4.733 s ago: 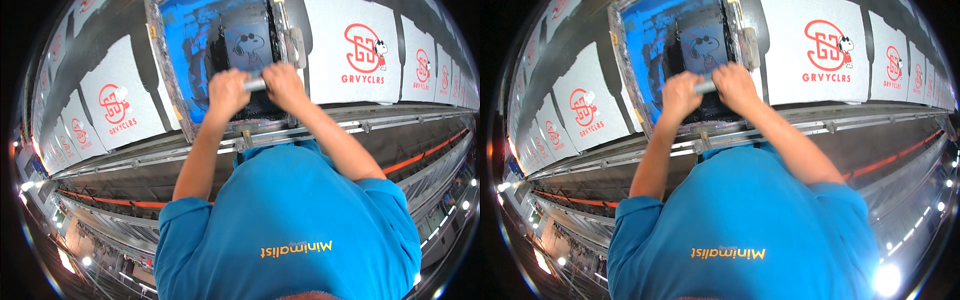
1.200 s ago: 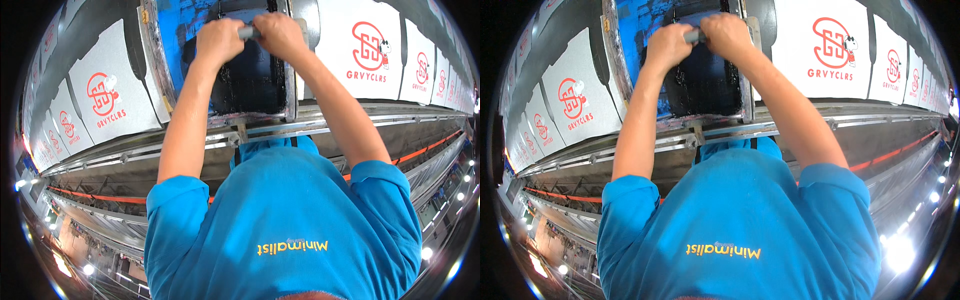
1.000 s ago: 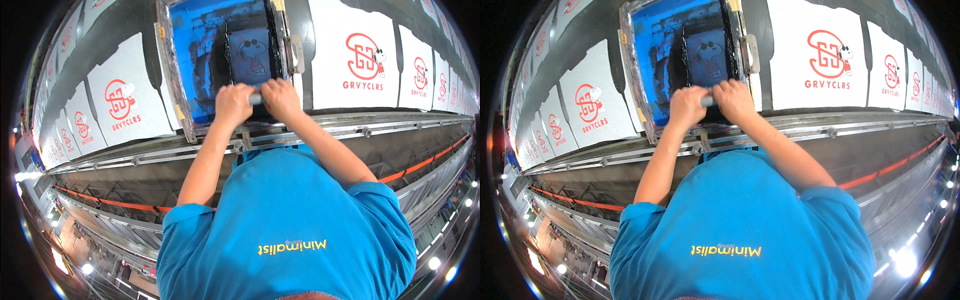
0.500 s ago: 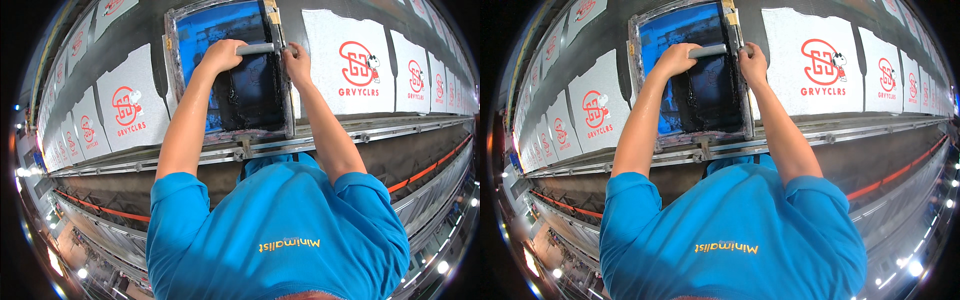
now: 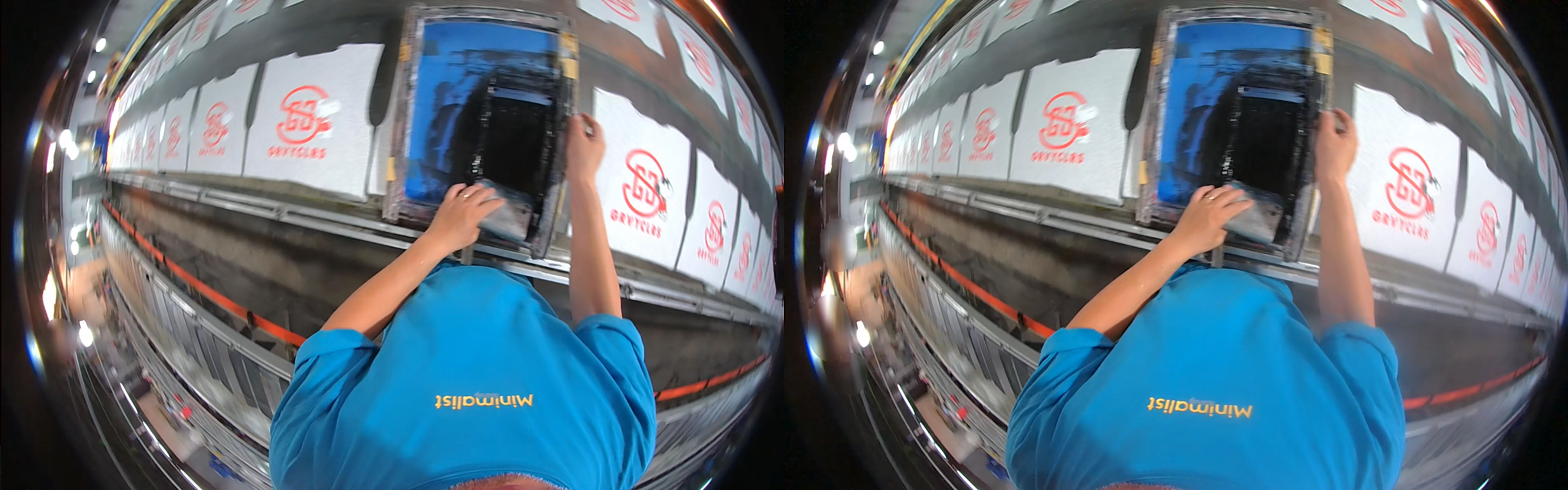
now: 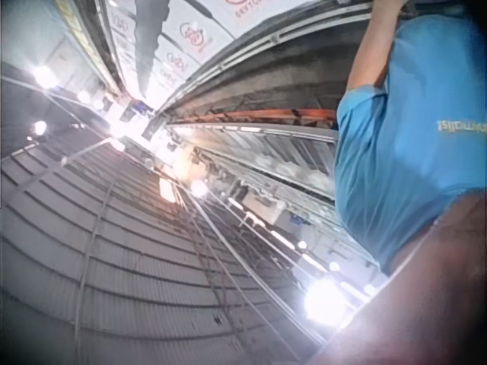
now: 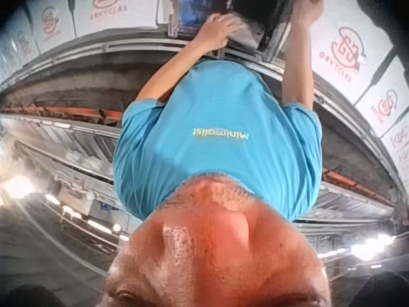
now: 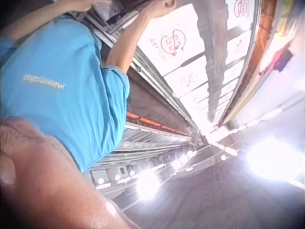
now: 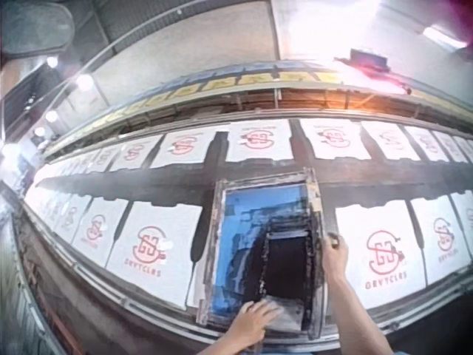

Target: The person uses a squeegee to spread black ink across a screen printing frame over a white t-shirt. They repeatedly pull the squeegee across the screen to ensure even ink coverage, then lift the frame to reveal the printed design.

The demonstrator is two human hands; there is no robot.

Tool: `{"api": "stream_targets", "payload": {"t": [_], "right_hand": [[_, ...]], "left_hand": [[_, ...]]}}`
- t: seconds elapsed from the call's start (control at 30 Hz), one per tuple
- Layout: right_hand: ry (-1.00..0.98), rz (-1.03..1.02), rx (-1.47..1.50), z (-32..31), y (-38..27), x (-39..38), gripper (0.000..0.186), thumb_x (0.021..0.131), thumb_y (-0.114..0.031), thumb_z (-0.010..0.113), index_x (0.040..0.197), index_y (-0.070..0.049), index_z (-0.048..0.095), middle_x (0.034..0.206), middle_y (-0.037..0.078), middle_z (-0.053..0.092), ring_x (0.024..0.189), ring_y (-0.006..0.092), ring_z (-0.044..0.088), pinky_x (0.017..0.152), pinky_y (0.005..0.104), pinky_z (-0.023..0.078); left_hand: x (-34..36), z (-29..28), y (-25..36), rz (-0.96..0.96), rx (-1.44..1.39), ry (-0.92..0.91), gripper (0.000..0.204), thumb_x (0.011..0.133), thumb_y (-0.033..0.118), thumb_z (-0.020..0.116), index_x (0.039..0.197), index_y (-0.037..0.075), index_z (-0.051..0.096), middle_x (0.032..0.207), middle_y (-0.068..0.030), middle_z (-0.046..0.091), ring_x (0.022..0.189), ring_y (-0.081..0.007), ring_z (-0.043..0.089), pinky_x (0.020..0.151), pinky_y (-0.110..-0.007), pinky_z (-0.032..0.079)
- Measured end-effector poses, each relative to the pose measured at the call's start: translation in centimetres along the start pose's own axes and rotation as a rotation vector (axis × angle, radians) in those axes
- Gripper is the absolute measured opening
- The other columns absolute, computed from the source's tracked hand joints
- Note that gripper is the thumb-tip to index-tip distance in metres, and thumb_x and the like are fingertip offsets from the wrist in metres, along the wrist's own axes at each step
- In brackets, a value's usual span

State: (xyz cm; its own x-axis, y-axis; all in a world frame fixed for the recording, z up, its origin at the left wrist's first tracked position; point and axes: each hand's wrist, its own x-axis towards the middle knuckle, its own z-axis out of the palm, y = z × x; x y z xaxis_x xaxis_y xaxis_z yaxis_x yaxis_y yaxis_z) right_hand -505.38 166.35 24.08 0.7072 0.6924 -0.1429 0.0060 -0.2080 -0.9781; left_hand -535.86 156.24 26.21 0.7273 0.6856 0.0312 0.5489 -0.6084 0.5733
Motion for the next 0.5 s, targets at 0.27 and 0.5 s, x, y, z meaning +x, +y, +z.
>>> {"api": "stream_targets", "payload": {"t": [0.27, 0.5], "right_hand": [[-0.062, -0.017, 0.081, 16.9, -1.2, -9.4, 0.032, 0.105, -0.017, 0.072, 0.133, -0.002, 0.068, 0.083, 0.001, 0.069, 0.067, 0.0054, 0.057, 0.057, 0.0233, 0.042], [-0.025, 0.003, -0.038, 35.3, 1.1, -18.6, 0.033, 0.102, -0.019, 0.072, 0.13, -0.002, 0.07, 0.081, 0.005, 0.07, 0.066, 0.0083, 0.059, 0.059, 0.029, 0.047]], "left_hand": [[-6.4, -11.4, -14.3, -0.138, -0.092, -0.131, 0.067, 0.073, 0.005, 0.082, 0.139, 0.015, 0.071, 0.145, -0.0121, 0.066, 0.139, -0.0315, 0.058, 0.117, -0.048, 0.039], [-15.1, -20.9, -29.2, -0.268, -0.11, -0.176, 0.064, 0.074, 0.0, 0.078, 0.136, 0.012, 0.072, 0.144, -0.0112, 0.066, 0.136, -0.036, 0.058, 0.115, -0.049, 0.045]]}}
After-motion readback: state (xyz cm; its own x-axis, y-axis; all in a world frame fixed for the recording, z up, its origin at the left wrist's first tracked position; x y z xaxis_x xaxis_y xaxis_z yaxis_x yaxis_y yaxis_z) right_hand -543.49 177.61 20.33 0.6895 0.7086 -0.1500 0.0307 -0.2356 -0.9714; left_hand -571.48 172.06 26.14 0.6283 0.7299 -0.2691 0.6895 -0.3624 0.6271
